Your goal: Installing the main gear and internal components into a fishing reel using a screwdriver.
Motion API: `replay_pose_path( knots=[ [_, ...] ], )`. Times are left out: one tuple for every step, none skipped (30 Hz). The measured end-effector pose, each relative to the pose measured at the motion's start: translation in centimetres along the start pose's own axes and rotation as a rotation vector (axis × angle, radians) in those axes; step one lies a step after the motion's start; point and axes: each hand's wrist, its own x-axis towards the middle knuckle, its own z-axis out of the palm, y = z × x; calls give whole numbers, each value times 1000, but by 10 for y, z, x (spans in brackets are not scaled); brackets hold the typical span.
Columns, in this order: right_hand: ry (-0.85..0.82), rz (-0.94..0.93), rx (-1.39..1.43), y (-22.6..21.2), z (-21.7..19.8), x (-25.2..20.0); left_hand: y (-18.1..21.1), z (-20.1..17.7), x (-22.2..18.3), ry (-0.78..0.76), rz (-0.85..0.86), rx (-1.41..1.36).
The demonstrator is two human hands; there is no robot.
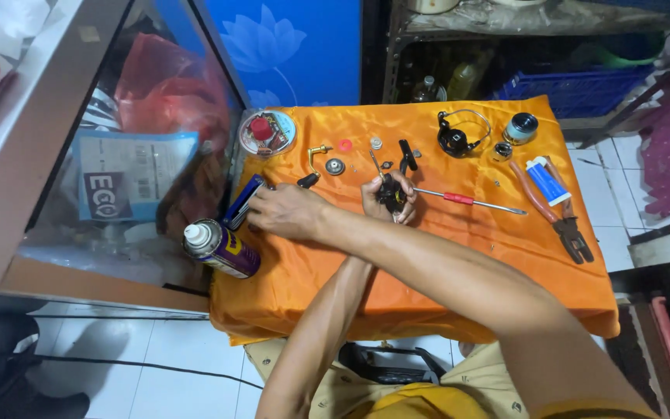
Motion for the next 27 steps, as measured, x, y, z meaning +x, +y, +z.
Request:
replay_pose_path(
  knots=[
    [-5,2,-4,-3,10,1,-3,-2,1,-4,-3,-5],
    [-23,-38,31,-6,20,0,-7,-4,2,-5,7,0],
    [-42,-74,57,-5,28,-1,-12,-4,6,-15,14,3],
    [-49,-68,44,-9,34,1,-11,-7,7,-28,6,-3],
    [-40,-74,44,-10,39,2,-12,-9,9,-43,4,-1],
    [-31,-81,44,-10,44,3,-14,-10,11,-59,2,1],
    [-39,-67,27,-9,46,3,-15,-11,14,-75,-14,-4],
    [-6,-74,15,-9,48,3,-15,-12,17,-89,-15,1],
    [26,-87,8,-10,51,3,-16,-14,20,-98,-12,1],
    [16,-80,-3,-7,41,1,-15,-14,21,-109,-22,-6],
    [81,-98,-14,-6,31,-1,-14,-15,21,-113,-13,-4],
    [145,-117,-24,-6,22,-2,-12,-17,21,-117,-4,-2],
    [135,-107,-35,-5,4,-3,-15,-15,20,-127,-18,-10],
    [205,-92,-38,-5,-13,-5,-17,-14,20,-134,-17,-8],
    [278,-77,-40,-5,-31,-5,-19,-13,19,-140,-16,-4],
    [271,-66,-50,-2,-64,-11,-21,-9,20,-148,-31,-8],
    [267,-27,-51,0,-97,-15,-22,-6,22,-153,-25,-3],
    [264,12,-51,1,-130,-19,-22,-3,25,-158,-19,3],
    [260,23,-58,6,-158,-35,-23,-2,21,-162,-32,2],
    [124,118,172,9,-185,-50,-23,0,18,-164,-31,9],
    [-7,202,405,13,-212,-63,-20,0,16,-165,-18,18],
    [-6,205,401,23,-229,-86,-18,2,17,-168,-21,19],
    [63,388,369,31,-245,-109,-15,3,15,-165,-7,31],
    [128,572,335,39,-260,-132,-12,3,13,-163,6,43],
    [129,575,339,52,-279,-160,-9,9,11,-159,3,45],
    [22,667,291,65,-297,-189,-6,15,9,-99,-30,46],
    [-87,753,242,79,-316,-218,-3,21,7,-37,-59,44]
  ],
)
